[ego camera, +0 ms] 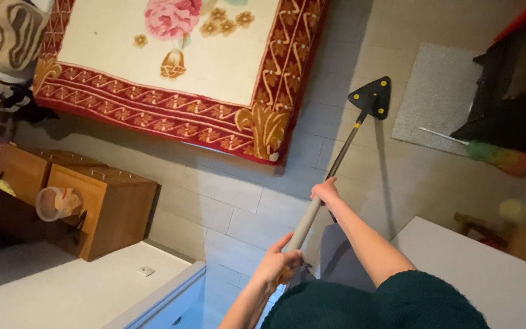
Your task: The person mops a tiled floor in a bedroom using a flat mop with a yellow handle. They move the mop back and forth across the floor, navigating around furniture and a bed, and briefly open a door before continuing to mop.
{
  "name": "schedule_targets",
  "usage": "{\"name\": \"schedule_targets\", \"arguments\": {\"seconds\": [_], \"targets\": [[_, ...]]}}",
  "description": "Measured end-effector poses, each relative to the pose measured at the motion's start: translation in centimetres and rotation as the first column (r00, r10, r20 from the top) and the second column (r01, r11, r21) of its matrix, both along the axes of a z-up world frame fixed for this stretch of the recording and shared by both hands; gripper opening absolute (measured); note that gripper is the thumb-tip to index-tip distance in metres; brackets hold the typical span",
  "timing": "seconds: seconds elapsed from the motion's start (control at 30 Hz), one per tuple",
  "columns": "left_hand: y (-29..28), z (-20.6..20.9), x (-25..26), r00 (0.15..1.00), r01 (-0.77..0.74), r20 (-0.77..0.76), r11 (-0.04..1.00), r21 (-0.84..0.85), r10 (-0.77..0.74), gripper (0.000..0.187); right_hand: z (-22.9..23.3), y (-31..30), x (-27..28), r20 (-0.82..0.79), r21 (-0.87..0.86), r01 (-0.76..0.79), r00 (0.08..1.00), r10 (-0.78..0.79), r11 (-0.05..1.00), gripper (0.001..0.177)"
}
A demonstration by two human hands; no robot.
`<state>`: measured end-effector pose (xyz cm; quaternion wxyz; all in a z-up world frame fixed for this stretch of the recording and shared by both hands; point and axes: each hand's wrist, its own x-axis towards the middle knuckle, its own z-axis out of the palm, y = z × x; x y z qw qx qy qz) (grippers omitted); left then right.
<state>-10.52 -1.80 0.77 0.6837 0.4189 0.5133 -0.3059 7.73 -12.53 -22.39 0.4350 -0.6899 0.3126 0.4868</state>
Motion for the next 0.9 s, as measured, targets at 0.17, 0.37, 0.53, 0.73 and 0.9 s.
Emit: {"name": "schedule_targets", "arguments": {"seconds": [0.17,0.37,0.53,0.73,0.9], "targets": [[0.5,-0.6,-5.3,0.994,-0.111,0.004,0.994,-0.005,0.111,0.07,-0.5,3.6,-3.1,0.015,0.01,-0.179,0.984,0.179,0.984,0.112],[1.6,-0.1,-9.2,0.972,-0.236,-0.01,0.972,0.014,0.236,0.068,-2.4,8.3,-6.6,0.029,0.059,-0.319,0.948,0.318,0.946,0.118],[2.8,0.4,-13.4,0.96,-0.279,-0.015,0.96,0.037,0.28,0.072,-1.0,10.9,-10.8,0.058,0.055,-0.406,0.913,0.403,0.912,0.115],[5.6,4.0,-17.0,0.959,-0.252,-0.13,0.967,0.029,0.254,0.07,-0.8,13.1,-16.2,0.071,0.058,-0.448,0.893,0.444,0.892,0.117],[8.1,4.9,-17.8,0.97,-0.127,-0.213,0.991,-0.039,0.116,0.076,1.1,13.0,-17.7,0.03,0.079,-0.371,0.929,0.369,0.925,0.1]]}}
